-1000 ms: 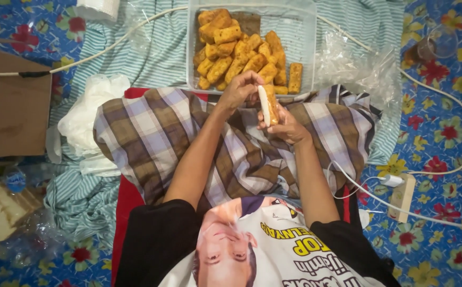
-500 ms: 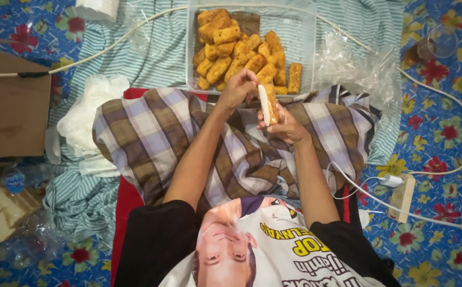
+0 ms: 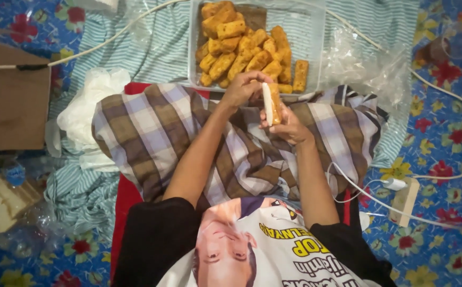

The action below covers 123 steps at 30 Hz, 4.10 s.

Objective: Packing individual pieces of fried food into small plastic bags.

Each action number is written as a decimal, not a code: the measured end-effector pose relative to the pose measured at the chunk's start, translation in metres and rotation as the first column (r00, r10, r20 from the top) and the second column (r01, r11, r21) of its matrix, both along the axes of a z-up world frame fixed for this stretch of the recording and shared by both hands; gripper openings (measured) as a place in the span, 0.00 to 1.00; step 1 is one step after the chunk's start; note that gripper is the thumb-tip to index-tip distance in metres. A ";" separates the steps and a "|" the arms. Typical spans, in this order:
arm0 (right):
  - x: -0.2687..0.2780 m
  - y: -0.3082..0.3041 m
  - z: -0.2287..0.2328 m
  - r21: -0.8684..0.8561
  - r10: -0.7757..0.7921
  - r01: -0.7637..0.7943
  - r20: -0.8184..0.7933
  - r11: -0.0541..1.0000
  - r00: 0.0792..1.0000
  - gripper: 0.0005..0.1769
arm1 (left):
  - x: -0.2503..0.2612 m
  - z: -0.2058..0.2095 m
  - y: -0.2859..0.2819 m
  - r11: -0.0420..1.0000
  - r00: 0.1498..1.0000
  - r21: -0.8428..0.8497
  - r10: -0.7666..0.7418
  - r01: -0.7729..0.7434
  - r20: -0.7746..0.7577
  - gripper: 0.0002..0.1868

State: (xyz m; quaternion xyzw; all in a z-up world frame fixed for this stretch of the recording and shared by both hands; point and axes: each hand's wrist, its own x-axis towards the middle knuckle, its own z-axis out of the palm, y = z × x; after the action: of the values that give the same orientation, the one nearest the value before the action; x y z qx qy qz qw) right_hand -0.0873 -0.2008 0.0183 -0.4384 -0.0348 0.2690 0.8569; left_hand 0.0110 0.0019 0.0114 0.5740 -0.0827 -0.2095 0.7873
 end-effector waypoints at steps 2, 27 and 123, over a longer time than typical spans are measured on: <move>0.000 0.001 -0.001 0.006 0.013 -0.013 -0.009 1.000 1.000 0.41 | 0.000 -0.011 -0.002 1.000 1.000 -0.007 0.012 -0.012 0.001 0.15; -0.003 0.005 0.008 -0.030 -0.058 0.059 0.010 0.998 0.998 0.43 | 0.007 -0.056 -0.011 0.991 0.995 -0.110 0.078 -0.071 0.067 0.09; -0.001 -0.003 -0.017 0.183 -0.013 0.016 -0.021 0.983 1.000 0.46 | -0.010 0.020 -0.006 0.984 0.983 0.000 0.180 -0.180 0.041 0.10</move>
State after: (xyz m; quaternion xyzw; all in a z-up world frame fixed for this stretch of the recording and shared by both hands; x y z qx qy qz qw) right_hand -0.0886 -0.2043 0.0010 -0.3554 -0.0478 0.2626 0.8958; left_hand 0.0008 -0.0045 0.0311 0.5847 -0.0460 -0.1261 0.8001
